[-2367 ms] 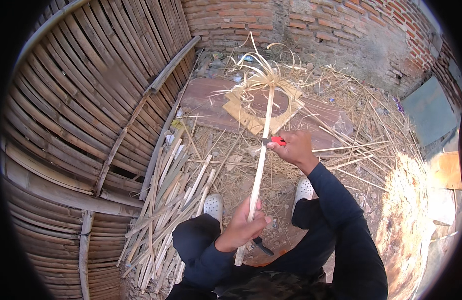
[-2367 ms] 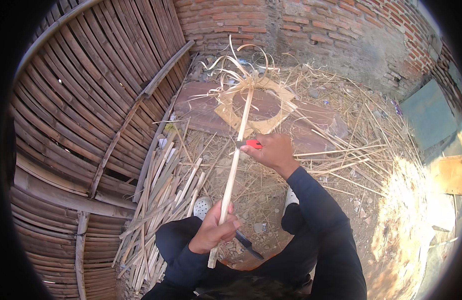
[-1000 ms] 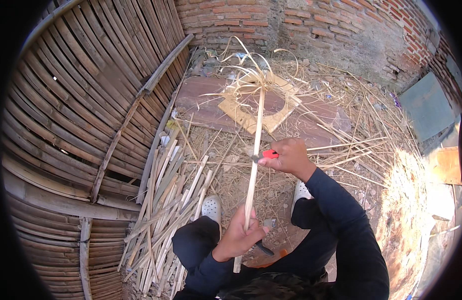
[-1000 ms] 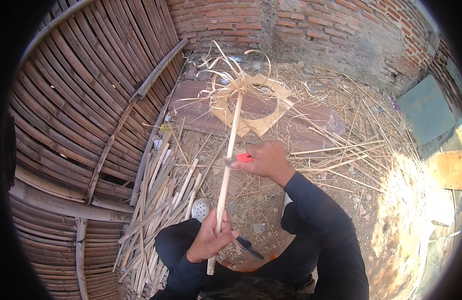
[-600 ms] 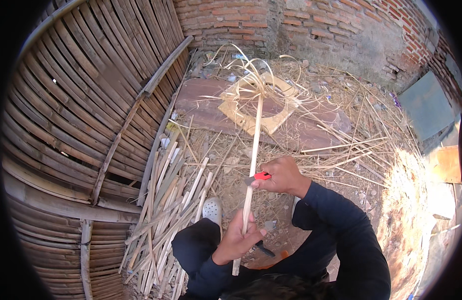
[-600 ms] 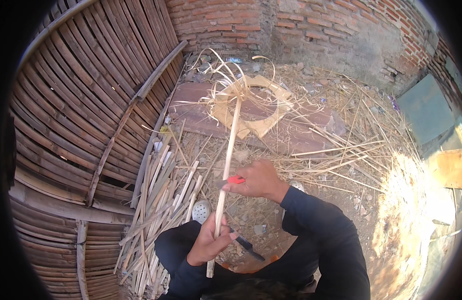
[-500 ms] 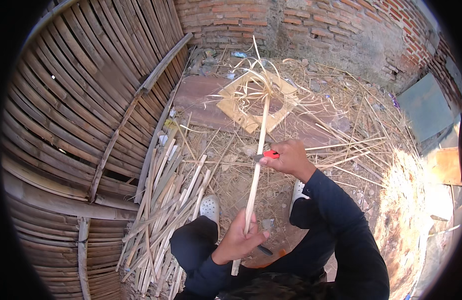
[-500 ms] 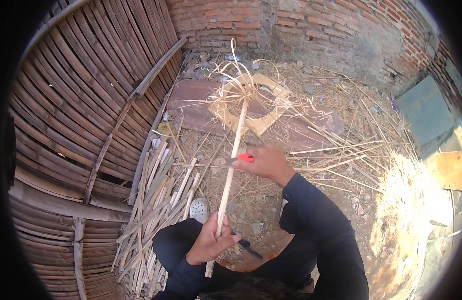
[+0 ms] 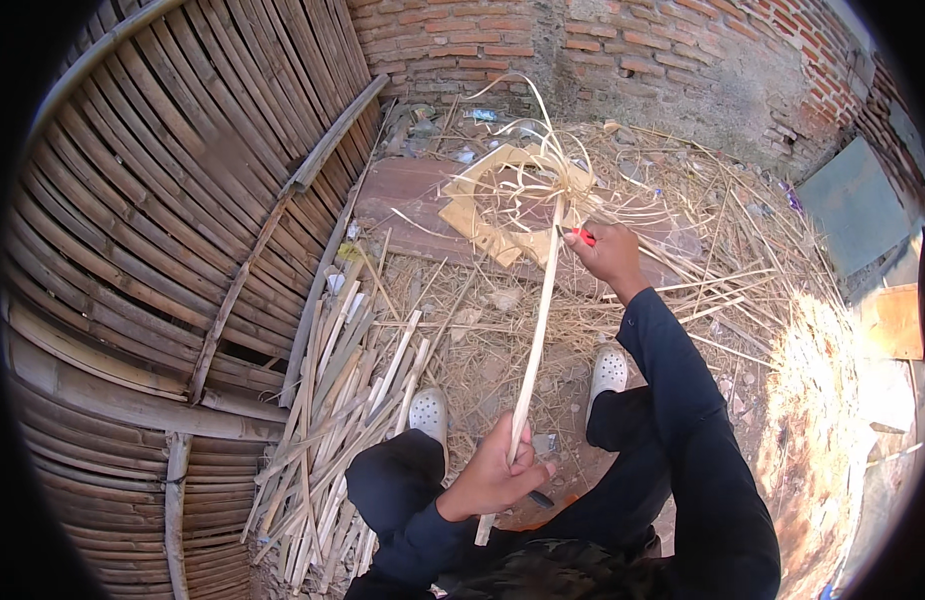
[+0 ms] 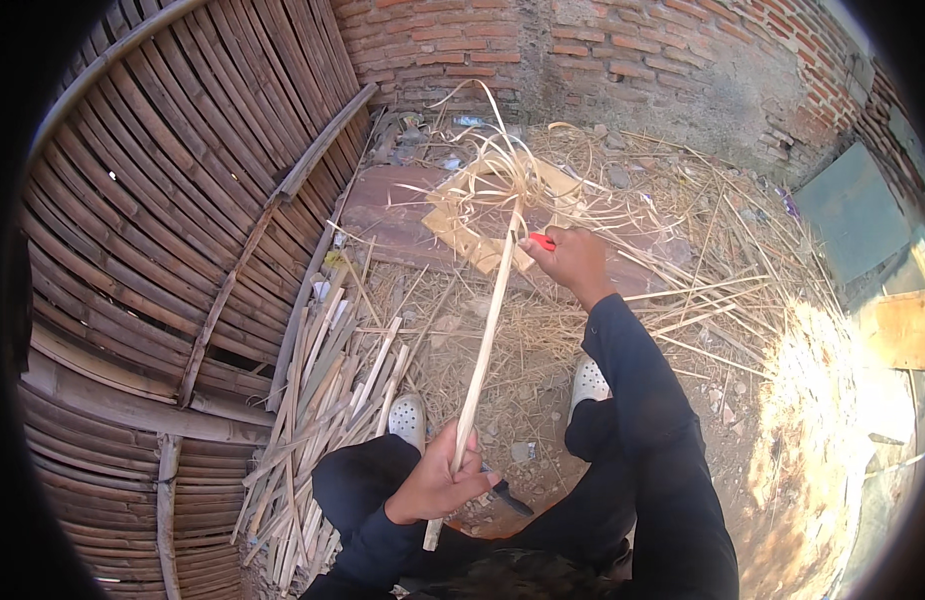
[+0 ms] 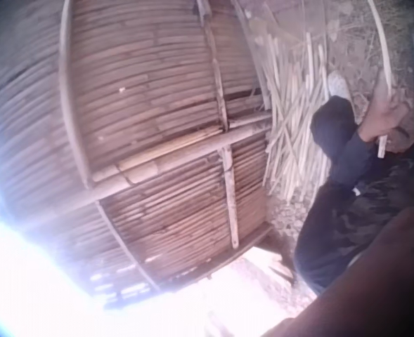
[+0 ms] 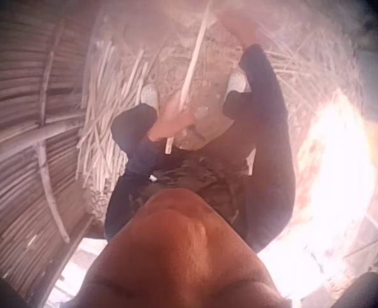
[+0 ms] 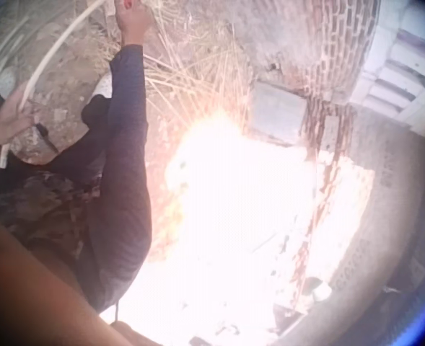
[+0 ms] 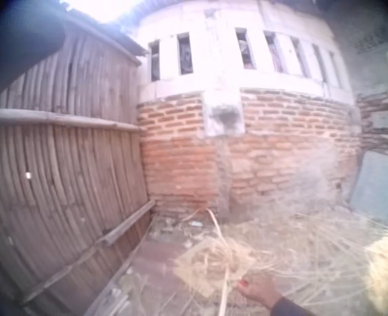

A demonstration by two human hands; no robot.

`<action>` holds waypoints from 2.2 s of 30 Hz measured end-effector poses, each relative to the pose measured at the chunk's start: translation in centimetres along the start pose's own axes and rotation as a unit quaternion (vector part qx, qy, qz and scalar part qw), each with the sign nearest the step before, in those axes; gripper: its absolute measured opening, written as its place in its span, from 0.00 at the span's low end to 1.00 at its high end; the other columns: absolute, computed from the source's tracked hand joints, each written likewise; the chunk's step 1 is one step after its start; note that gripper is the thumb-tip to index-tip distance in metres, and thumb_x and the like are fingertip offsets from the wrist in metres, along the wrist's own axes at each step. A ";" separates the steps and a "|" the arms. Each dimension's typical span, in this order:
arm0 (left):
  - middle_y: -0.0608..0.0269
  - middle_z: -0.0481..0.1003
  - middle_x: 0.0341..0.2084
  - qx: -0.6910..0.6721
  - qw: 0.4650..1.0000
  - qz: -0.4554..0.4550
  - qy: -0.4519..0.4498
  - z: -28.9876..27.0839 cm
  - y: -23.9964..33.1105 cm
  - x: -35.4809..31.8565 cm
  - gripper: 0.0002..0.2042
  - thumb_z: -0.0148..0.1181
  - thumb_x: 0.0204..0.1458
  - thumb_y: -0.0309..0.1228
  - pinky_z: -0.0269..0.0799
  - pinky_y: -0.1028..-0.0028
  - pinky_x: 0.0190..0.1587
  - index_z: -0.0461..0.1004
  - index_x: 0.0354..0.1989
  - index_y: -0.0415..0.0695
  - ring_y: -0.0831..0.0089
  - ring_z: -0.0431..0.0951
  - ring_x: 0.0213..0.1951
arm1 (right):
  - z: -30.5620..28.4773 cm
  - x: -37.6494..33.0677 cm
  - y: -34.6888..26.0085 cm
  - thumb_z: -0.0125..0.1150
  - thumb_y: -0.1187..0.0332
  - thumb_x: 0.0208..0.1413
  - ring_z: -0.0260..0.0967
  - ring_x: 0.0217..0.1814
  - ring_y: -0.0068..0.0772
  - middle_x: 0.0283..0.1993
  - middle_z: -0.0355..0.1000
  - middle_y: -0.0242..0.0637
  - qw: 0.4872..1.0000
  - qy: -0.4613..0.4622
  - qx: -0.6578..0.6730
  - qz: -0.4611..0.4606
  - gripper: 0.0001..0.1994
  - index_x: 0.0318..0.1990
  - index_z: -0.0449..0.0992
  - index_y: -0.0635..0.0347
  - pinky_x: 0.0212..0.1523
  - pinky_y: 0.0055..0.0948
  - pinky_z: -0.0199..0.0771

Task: The person sits on the ground and uses a red utility knife to shave thin strips from a long bamboo rod. They repeatedly scrape the blade along the rod's length to remove the outer layer, creating fine shavings that fall to the ground.

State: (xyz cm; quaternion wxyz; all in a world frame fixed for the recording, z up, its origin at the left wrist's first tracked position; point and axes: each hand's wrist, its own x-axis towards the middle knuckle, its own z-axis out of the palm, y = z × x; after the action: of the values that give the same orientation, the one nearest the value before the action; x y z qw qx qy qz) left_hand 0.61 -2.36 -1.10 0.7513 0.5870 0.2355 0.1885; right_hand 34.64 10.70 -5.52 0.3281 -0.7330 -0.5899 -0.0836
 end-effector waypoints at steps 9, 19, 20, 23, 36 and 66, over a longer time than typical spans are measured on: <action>0.77 0.56 0.17 -0.063 0.997 -0.052 0.013 -0.2 -0.9 0.4 0.14 0.59 0.54 0.22 0.51 0.83 0.22 0.58 0.40 0.45 0.88 0.54 0.19 | -1.1 1.2 1.7 0.43 0.30 0.54 0.71 0.22 0.52 0.18 0.71 0.51 0.981 -0.069 0.011 0.179 0.40 0.20 0.78 0.64 0.26 0.43 0.69; 0.77 0.58 0.15 -0.186 0.977 -0.019 0.105 -1.9 0.0 1.0 0.13 0.57 0.55 0.22 0.48 0.81 0.16 0.58 0.41 0.47 0.88 0.55 0.14 | -3.7 -8.1 -12.2 0.57 0.34 0.49 0.69 0.17 0.45 0.12 0.66 0.40 0.948 -0.231 0.085 -0.203 0.30 0.17 0.75 0.55 0.18 0.39 0.64; 0.77 0.58 0.15 -0.166 0.980 -0.010 0.106 -1.9 -0.2 1.0 0.13 0.57 0.55 0.22 0.48 0.81 0.16 0.58 0.41 0.46 0.88 0.55 0.14 | -3.0 -8.2 -11.8 0.59 0.33 0.45 0.68 0.16 0.43 0.12 0.66 0.37 0.953 -0.200 0.065 -0.218 0.30 0.15 0.73 0.53 0.17 0.38 0.63; 0.77 0.57 0.15 -0.126 0.987 0.008 0.100 -2.0 0.4 0.9 0.14 0.58 0.55 0.22 0.48 0.81 0.16 0.57 0.40 0.47 0.88 0.55 0.14 | -2.5 -6.4 -10.5 0.62 0.33 0.42 0.67 0.15 0.42 0.12 0.65 0.36 0.958 -0.135 0.072 -0.242 0.30 0.14 0.71 0.53 0.17 0.37 0.63; 0.75 0.57 0.14 -0.221 0.975 -0.022 0.022 -1.3 1.2 0.1 0.14 0.55 0.56 0.21 0.49 0.82 0.16 0.55 0.41 0.48 0.86 0.55 0.13 | -1.1 -2.8 -7.3 0.61 0.37 0.46 0.65 0.15 0.45 0.12 0.63 0.38 0.991 -0.055 0.048 -0.114 0.29 0.14 0.69 0.55 0.17 0.39 0.62; 0.77 0.53 0.15 0.124 0.992 -0.005 0.012 0.6 -0.5 -0.7 0.18 0.64 0.50 0.22 0.51 0.81 0.23 0.58 0.40 0.44 0.87 0.53 0.19 | -0.8 1.0 1.4 0.44 0.30 0.54 0.69 0.21 0.49 0.16 0.69 0.48 0.994 -0.071 -0.004 0.088 0.38 0.19 0.76 0.60 0.25 0.45 0.67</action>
State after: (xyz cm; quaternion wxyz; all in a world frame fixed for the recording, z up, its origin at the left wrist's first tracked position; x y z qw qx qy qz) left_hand 0.43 -3.36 -1.36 0.6709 0.6719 0.2689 0.1614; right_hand 36.45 10.93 -4.97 0.2890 -0.7875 -0.5443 -0.0046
